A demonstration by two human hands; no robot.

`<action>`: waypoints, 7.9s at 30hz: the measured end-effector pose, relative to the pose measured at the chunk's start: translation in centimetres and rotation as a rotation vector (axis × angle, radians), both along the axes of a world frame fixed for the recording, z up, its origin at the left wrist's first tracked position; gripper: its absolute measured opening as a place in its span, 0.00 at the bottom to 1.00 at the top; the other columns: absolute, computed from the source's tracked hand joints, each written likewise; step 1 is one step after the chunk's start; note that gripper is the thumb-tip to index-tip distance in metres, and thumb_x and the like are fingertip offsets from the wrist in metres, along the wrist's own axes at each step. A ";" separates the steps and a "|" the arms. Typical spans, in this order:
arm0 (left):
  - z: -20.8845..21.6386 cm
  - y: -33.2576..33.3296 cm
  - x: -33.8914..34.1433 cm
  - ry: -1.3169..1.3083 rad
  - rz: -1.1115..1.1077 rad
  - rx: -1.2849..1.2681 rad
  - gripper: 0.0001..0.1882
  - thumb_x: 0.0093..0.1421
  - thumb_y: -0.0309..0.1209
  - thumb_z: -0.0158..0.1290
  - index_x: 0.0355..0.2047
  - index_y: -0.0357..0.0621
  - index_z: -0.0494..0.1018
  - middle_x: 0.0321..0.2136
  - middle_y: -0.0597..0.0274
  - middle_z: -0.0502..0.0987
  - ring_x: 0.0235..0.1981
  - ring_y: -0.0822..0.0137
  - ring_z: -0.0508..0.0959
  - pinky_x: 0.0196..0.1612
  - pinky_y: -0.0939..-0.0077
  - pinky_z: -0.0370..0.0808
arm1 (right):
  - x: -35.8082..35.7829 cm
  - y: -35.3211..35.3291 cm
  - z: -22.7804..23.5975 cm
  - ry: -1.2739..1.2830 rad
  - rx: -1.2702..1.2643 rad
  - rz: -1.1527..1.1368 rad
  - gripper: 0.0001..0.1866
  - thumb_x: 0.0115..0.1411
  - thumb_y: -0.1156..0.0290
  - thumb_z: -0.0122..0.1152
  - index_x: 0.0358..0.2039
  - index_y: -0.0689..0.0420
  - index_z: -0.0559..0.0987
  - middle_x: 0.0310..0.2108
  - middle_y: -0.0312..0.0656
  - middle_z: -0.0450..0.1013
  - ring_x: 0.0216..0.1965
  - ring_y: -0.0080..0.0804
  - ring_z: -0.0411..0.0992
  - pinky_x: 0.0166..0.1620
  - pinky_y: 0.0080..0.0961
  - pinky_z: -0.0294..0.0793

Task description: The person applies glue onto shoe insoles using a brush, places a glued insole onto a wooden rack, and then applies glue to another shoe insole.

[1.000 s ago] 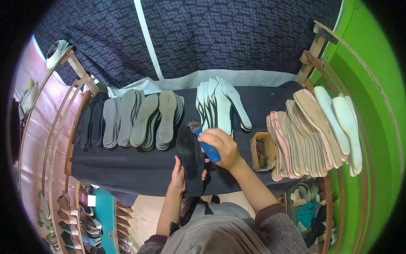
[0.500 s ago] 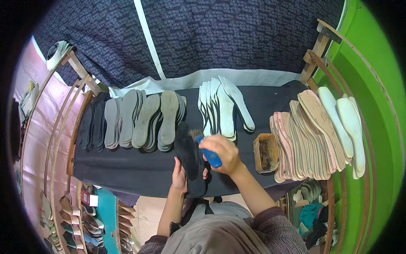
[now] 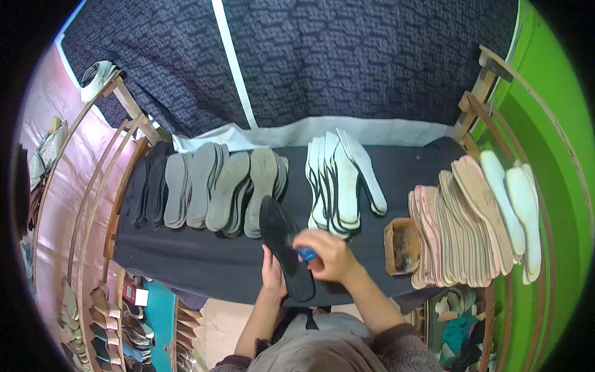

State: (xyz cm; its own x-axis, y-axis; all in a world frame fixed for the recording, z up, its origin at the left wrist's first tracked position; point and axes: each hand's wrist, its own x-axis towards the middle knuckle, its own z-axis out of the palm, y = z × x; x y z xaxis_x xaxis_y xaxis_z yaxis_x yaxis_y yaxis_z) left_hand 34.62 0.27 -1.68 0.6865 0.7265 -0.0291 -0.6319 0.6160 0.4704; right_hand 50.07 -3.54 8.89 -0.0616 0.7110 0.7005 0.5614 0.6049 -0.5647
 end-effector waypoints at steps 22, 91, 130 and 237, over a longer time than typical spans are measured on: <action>1.6 -0.2 1.0 0.075 0.119 -0.020 0.37 0.65 0.57 0.21 0.60 0.39 0.56 0.56 0.47 0.65 0.42 0.59 0.73 0.48 0.65 0.70 | -1.0 -3.7 -2.8 0.052 0.057 -0.142 0.18 0.35 0.87 0.58 0.31 0.60 0.75 0.30 0.45 0.73 0.31 0.40 0.75 0.35 0.26 0.75; -1.1 -0.1 -0.1 0.017 -0.146 0.058 0.36 0.64 0.58 0.22 0.57 0.42 0.58 0.45 0.51 0.72 0.43 0.56 0.74 0.46 0.65 0.72 | -0.6 0.7 -1.3 -0.016 0.256 -0.171 0.16 0.37 0.85 0.59 0.30 0.59 0.76 0.28 0.44 0.75 0.30 0.40 0.76 0.35 0.28 0.75; 1.6 0.2 0.7 -0.036 0.194 0.035 0.38 0.64 0.57 0.21 0.59 0.37 0.55 0.56 0.46 0.63 0.36 0.59 0.72 0.40 0.66 0.70 | -3.5 -7.8 -6.8 0.007 0.046 0.129 0.14 0.47 0.76 0.62 0.37 0.60 0.74 0.34 0.47 0.73 0.32 0.44 0.74 0.35 0.32 0.74; 1.1 0.3 0.6 -0.074 0.025 0.029 0.41 0.61 0.63 0.23 0.64 0.47 0.47 0.63 0.59 0.53 0.52 0.39 0.66 0.38 0.47 0.77 | -2.2 -6.2 -5.8 -0.043 0.101 0.010 0.16 0.42 0.75 0.66 0.34 0.60 0.75 0.30 0.44 0.74 0.30 0.42 0.74 0.33 0.32 0.75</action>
